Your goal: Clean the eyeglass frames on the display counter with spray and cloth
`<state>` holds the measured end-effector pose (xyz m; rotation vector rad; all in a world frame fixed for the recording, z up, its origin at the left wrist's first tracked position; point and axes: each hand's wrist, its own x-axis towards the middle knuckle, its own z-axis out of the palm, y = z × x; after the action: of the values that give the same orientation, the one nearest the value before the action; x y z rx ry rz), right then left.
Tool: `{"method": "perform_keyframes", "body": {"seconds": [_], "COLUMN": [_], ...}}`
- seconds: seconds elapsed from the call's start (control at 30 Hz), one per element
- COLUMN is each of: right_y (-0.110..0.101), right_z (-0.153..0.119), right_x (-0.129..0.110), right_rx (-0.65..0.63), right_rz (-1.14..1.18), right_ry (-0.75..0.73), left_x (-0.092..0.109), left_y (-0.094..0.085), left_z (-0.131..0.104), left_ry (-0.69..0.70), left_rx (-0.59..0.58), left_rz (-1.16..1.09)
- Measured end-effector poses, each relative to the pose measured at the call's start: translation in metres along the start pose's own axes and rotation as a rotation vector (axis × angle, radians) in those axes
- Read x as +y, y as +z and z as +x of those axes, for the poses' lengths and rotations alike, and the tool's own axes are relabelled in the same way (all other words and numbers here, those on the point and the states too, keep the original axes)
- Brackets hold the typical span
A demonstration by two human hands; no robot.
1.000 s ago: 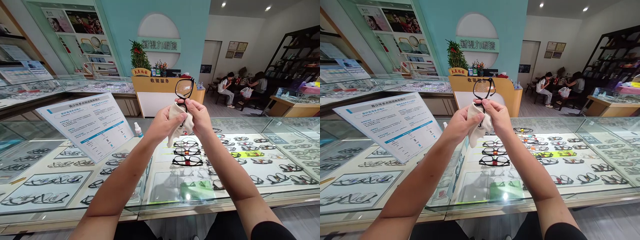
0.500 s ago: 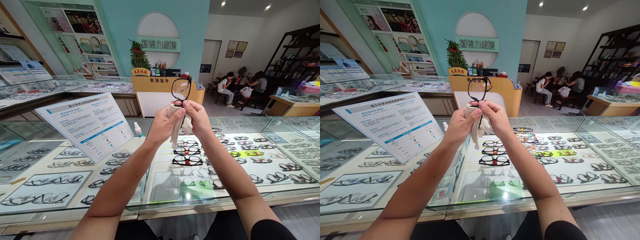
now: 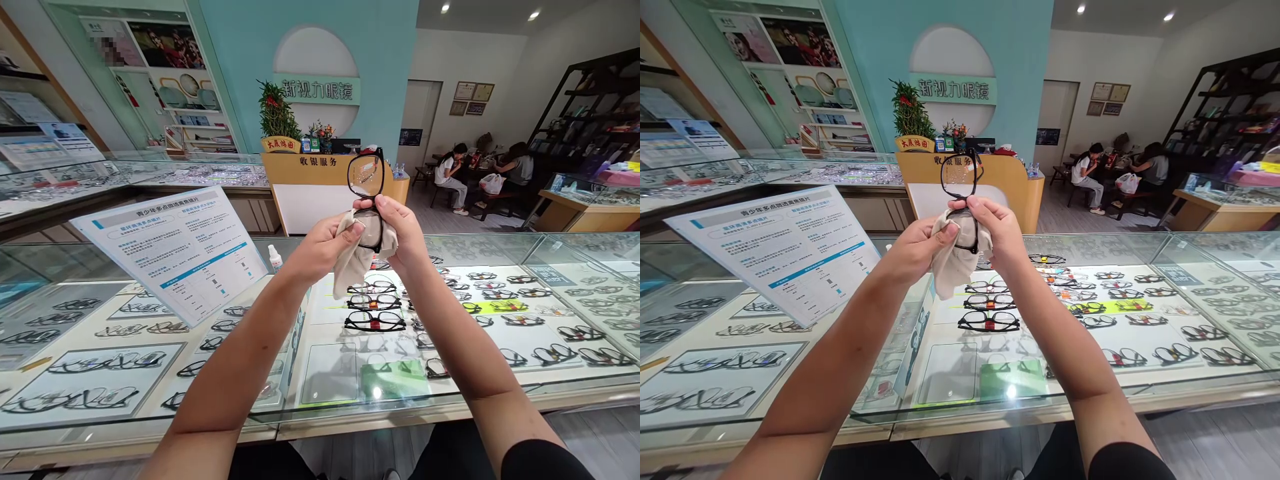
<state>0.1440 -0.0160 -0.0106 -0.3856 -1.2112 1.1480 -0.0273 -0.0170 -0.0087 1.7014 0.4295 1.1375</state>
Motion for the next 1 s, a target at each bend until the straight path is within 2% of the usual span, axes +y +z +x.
{"method": "perform_keyframes", "body": {"seconds": [0.13, 0.4, 0.57, 0.77, 1.0], "right_y": [0.001, 0.006, 0.009, 0.015, 0.016], "right_z": [0.001, 0.0, -0.001, -0.003, -0.005], "right_x": [0.001, 0.001, 0.001, 0.001, 0.005], "right_rx": [0.026, 0.025, 0.014, -0.044, -0.042], "right_rz": [0.029, 0.097, 0.095, 0.13, 0.067], "right_ry": [0.003, 0.019, 0.032, 0.025, 0.035], "left_x": [-0.002, -0.014, -0.014, -0.013, -0.016], "left_y": [0.001, 0.011, 0.019, 0.025, 0.027], "left_z": [0.0, 0.002, 0.003, 0.004, 0.004], "left_ry": [0.027, 0.087, 0.165, 0.196, 0.218], "left_rx": [-0.015, 0.107, 0.187, 0.259, 0.336], "left_rz": [0.047, 0.063, 0.115, 0.079, 0.098]}}
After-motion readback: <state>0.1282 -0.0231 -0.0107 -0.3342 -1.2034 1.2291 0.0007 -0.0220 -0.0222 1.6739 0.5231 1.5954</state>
